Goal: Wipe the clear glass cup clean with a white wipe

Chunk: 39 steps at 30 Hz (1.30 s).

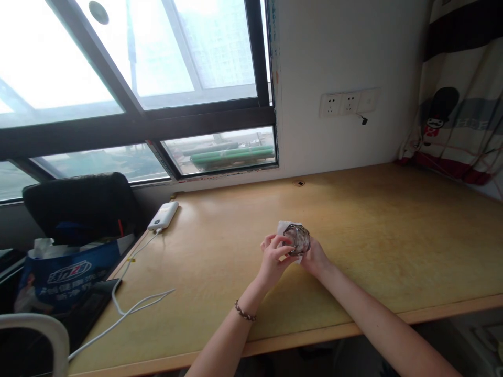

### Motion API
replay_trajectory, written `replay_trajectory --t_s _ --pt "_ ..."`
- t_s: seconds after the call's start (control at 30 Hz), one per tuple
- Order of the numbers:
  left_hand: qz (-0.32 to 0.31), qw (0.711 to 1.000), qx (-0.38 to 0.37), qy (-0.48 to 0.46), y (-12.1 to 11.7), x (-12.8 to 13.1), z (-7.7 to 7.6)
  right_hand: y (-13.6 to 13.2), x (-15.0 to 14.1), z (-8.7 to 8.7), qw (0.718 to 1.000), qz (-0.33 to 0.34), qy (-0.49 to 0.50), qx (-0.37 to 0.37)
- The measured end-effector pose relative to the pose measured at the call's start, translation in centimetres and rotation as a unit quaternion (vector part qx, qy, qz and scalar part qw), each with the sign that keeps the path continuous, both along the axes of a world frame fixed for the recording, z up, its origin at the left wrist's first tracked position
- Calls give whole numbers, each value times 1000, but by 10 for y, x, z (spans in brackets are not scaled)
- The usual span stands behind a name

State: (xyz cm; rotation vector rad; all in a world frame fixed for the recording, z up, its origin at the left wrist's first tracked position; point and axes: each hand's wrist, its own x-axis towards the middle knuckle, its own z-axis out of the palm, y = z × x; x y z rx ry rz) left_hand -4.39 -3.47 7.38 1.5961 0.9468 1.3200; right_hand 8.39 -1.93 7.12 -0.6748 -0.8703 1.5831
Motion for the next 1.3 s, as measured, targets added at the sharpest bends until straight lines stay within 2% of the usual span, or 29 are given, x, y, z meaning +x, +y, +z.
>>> replay_trajectory --t_s 0.1,0.17,0.3,0.4,0.6,0.7,0.8,0.97,1.03,1.13,1.2,1.3 --pt "-18 1000 0 10 -2 3 -5 1 3 -3 995 17 57 -82" --pt "-50 998 -22 -7 -3 4 -9 3 3 -9 992 -26 63 -104" --pt "-87 993 -83 2 -3 4 -16 9 0 -21 990 -79 54 -104" --pt "-101 979 -178 -14 -2 1 -11 8 -1 -24 990 -109 34 -85" --pt "-139 920 -327 -166 1 -5 -2 1 -1 -21 981 -147 -129 15" --pt "-149 878 -353 -288 3 -5 -3 0 0 -15 968 -177 -169 57" --pt "-163 820 -364 -411 4 -5 -3 -4 1 -4 955 -187 -197 117" --pt "-150 734 -357 -558 10 -11 -3 -16 1 7 908 -173 -296 239" --pt "-125 723 -343 -587 13 -14 -5 -20 -1 5 879 -153 -339 298" --pt "-71 722 -338 -600 19 -18 -8 -22 -4 0 823 -98 -397 393" --pt "-53 711 -347 -609 20 -18 -9 -22 -6 -2 794 -79 -421 431" --pt "-96 685 -360 -626 17 -17 -9 -19 -6 -4 793 -116 -437 409"
